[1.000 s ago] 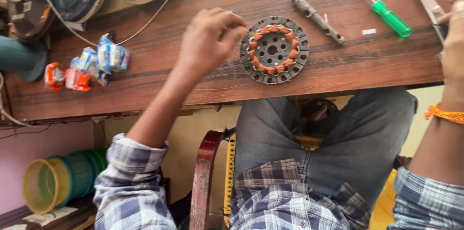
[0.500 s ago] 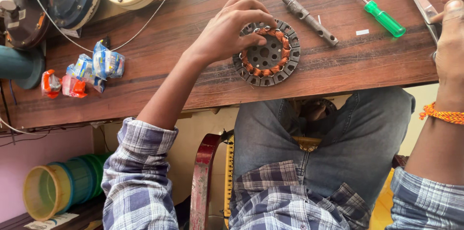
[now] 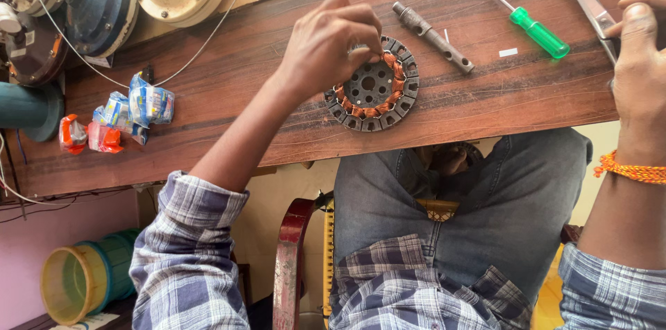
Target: The person works on a circular stator with copper windings, using scissors to trim a wire and then inserting and adjusting the wire into the stator slots. The person repeatedly handles the stator and wire, making small adjustments.
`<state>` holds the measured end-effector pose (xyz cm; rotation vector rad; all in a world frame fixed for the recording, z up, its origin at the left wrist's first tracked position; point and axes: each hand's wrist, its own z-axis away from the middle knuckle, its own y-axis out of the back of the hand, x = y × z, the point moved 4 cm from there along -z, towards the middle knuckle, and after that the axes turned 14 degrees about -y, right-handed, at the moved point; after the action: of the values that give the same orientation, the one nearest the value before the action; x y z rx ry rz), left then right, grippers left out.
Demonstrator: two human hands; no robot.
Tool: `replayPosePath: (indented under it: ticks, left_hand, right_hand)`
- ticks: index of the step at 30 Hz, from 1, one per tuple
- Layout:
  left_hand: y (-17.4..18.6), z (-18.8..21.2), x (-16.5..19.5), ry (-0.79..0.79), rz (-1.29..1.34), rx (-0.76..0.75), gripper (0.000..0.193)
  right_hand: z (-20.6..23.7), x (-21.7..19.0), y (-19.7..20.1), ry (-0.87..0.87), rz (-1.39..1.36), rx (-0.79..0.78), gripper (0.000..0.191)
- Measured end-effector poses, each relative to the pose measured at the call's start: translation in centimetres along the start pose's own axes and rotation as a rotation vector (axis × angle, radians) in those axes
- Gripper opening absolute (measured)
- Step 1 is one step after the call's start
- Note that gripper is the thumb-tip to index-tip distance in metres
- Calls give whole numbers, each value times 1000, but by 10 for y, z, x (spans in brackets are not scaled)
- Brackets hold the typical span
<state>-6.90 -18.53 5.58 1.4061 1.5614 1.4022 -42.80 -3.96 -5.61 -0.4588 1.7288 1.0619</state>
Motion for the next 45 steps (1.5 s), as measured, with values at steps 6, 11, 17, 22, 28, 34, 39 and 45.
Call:
replayPosePath:
  ticks: [6,11,17,22,28,34,39,45]
  left_hand:
    - [-6,14,12,-44,-93,118,3]
    - [-3,16,17,-93,-82,195,15]
    - [-6,18,20,-81,-237,115,23]
    - [0,12,20,-133,-95,122,32]
    - [1,1,8,-116,84,13,33]
    - [-4,-14,2,-205,226,-58,17]
    - [-2,-17,-3,-258,257,-135,10]
    - [-11,-5,4,-251,149,-14,38]
  right_hand:
    - [6,-12,3,-38,-32,38,12]
    - [4,-15,1,13,-53,25,12]
    - [6,-22,3,49,-30,30,11]
    - [7,-25,2,47,-40,34,10]
    - [7,-16,3,27,-40,30,10]
    - [8,-12,3,30,-7,37,11]
    - [8,-12,3,-6,-3,52,11]
    - [8,-10,3,17,-2,49,11]
